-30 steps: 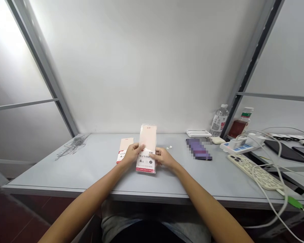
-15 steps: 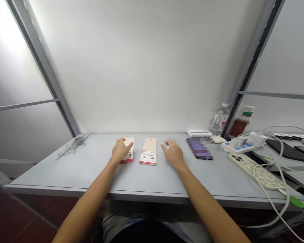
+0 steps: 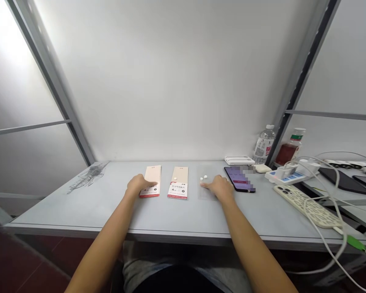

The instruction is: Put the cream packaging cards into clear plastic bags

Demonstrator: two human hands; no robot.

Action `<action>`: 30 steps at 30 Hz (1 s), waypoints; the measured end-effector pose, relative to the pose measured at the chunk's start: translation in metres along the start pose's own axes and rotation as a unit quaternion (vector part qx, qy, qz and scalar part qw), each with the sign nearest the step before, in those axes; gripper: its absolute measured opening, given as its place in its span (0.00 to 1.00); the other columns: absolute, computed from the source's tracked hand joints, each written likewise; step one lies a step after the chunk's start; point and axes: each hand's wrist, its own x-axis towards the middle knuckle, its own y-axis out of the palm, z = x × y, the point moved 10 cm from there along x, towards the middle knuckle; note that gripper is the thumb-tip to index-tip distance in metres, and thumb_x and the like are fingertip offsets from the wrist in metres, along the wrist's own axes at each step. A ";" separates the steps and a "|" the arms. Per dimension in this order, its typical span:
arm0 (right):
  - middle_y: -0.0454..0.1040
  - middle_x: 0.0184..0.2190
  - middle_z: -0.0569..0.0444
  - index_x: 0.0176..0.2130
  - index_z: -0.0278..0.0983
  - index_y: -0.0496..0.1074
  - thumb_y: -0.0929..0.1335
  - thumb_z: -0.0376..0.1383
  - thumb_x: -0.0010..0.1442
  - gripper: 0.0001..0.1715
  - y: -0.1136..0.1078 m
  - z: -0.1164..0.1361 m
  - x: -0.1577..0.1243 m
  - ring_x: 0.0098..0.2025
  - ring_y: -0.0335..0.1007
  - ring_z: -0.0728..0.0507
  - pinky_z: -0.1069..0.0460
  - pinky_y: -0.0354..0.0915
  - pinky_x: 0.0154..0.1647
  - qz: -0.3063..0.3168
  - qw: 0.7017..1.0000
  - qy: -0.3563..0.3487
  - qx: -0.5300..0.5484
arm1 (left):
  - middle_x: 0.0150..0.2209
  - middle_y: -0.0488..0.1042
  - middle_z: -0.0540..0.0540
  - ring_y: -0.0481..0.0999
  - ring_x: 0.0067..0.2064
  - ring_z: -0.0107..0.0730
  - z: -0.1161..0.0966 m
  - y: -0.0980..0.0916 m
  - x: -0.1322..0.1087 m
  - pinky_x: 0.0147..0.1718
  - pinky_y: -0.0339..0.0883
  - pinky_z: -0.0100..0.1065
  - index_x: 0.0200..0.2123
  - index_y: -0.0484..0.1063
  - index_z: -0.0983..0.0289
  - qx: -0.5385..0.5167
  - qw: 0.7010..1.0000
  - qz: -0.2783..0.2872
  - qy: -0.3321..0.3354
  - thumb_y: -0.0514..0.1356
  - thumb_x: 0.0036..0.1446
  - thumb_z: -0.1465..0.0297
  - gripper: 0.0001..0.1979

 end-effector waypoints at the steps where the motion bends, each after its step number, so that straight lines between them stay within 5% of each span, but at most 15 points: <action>1: 0.71 0.38 0.38 0.41 0.30 0.68 0.64 0.61 0.39 0.43 0.000 -0.001 0.001 0.42 0.68 0.33 0.44 0.62 0.36 0.002 1.000 0.002 0.004 | 0.34 0.74 0.61 0.73 0.37 0.47 0.001 -0.002 0.000 0.25 0.60 0.33 0.31 0.65 0.63 -0.002 1.000 -0.004 -0.002 0.65 0.26 0.50 0.30; 9: 0.67 0.44 0.33 0.39 0.30 0.69 0.67 0.64 0.31 0.48 -0.003 -0.012 0.007 0.48 0.63 0.30 0.41 0.59 0.42 0.005 0.999 0.032 -0.015 | 0.30 0.74 0.60 0.73 0.37 0.48 0.005 -0.004 0.002 0.27 0.59 0.33 0.28 0.65 0.63 -0.010 1.000 0.007 -0.002 0.66 0.28 0.54 0.25; 16: 0.71 0.40 0.39 0.36 0.33 0.69 0.67 0.63 0.32 0.42 0.006 -0.013 0.008 0.43 0.67 0.32 0.43 0.61 0.37 0.053 0.998 0.021 0.015 | 0.35 0.75 0.61 0.74 0.37 0.46 0.005 -0.005 -0.001 0.26 0.60 0.33 0.34 0.66 0.63 0.009 1.000 0.005 -0.014 0.63 0.28 0.47 0.32; 22: 0.73 0.33 0.42 0.31 0.34 0.68 0.68 0.57 0.36 0.32 0.004 -0.016 0.014 0.36 0.70 0.35 0.48 0.62 0.28 0.013 0.998 0.017 0.051 | 0.33 0.75 0.59 0.74 0.36 0.45 -0.002 0.003 -0.004 0.27 0.61 0.33 0.32 0.67 0.62 0.040 0.999 0.026 -0.003 0.63 0.26 0.47 0.31; 27: 0.74 0.29 0.48 0.31 0.35 0.69 0.67 0.51 0.44 0.22 -0.007 -0.011 0.017 0.31 0.70 0.41 0.51 0.61 0.26 -0.034 0.982 -0.011 0.184 | 0.37 0.74 0.61 0.74 0.38 0.45 0.001 -0.007 -0.001 0.27 0.61 0.32 0.35 0.65 0.63 -0.003 1.000 -0.021 -0.002 0.64 0.27 0.50 0.32; 30: 0.75 0.32 0.49 0.37 0.34 0.71 0.65 0.48 0.49 0.22 -0.015 -0.004 0.014 0.33 0.70 0.42 0.52 0.63 0.30 -0.043 0.960 -0.043 0.272 | 0.36 0.75 0.58 0.75 0.35 0.39 -0.006 -0.006 0.001 0.24 0.61 0.30 0.33 0.64 0.63 -0.101 0.994 -0.010 0.034 0.62 0.38 0.55 0.22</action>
